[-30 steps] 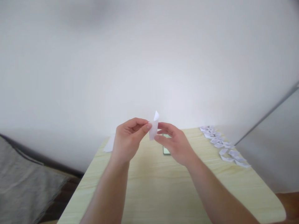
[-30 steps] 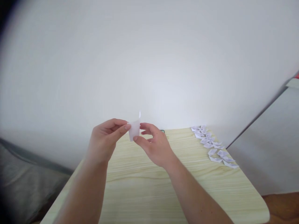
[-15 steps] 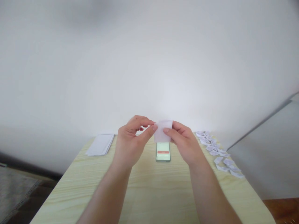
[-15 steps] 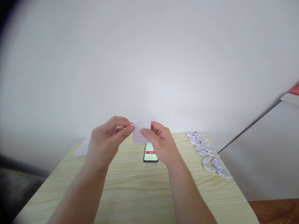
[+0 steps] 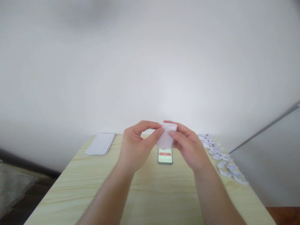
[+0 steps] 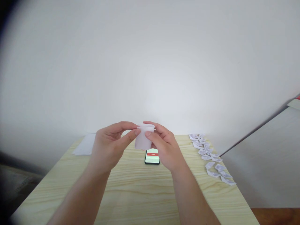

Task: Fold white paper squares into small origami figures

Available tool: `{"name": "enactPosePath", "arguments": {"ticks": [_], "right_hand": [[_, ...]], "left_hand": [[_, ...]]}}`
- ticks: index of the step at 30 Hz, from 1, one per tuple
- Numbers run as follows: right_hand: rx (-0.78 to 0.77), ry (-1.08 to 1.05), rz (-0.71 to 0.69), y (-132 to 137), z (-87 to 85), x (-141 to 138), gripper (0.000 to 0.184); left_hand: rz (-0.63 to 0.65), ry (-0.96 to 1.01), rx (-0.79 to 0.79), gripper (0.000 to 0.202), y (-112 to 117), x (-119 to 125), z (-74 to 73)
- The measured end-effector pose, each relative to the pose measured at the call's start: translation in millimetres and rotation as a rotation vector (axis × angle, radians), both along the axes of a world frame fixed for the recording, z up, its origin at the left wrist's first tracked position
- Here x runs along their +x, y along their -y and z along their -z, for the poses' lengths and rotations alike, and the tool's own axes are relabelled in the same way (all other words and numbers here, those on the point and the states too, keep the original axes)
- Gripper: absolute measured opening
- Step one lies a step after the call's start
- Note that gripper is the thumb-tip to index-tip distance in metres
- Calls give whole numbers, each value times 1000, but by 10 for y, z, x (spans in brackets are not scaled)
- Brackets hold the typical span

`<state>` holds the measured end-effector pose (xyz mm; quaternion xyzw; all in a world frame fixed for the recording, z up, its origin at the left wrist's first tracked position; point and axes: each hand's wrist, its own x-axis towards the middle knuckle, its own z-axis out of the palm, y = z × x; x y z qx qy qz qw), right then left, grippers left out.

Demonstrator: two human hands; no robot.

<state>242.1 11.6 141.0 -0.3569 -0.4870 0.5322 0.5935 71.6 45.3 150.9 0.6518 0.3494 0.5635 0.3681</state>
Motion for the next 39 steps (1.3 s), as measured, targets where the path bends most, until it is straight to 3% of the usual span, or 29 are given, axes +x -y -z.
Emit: {"name": "enactPosePath", "arguments": {"ticks": [5, 9, 15, 23, 31, 39], "right_hand": [[96, 134, 140, 66, -72, 55, 20], [123, 141, 160, 106, -112, 56, 16], [137, 78, 155, 138, -116, 41, 14], [140, 52, 138, 182, -116, 52, 11], [118, -19, 152, 219, -137, 24, 9], [116, -12, 265, 237, -162, -6, 9]], "left_hand": [[-58, 38, 34, 9, 42, 32, -48], [-49, 89, 47, 15, 89, 33, -108], [12, 112, -70, 33, 175, -3, -169], [70, 115, -99, 12, 168, -60, -177], [211, 151, -164, 9, 228, -76, -238], [242, 101, -150, 10, 251, -82, -265]]}}
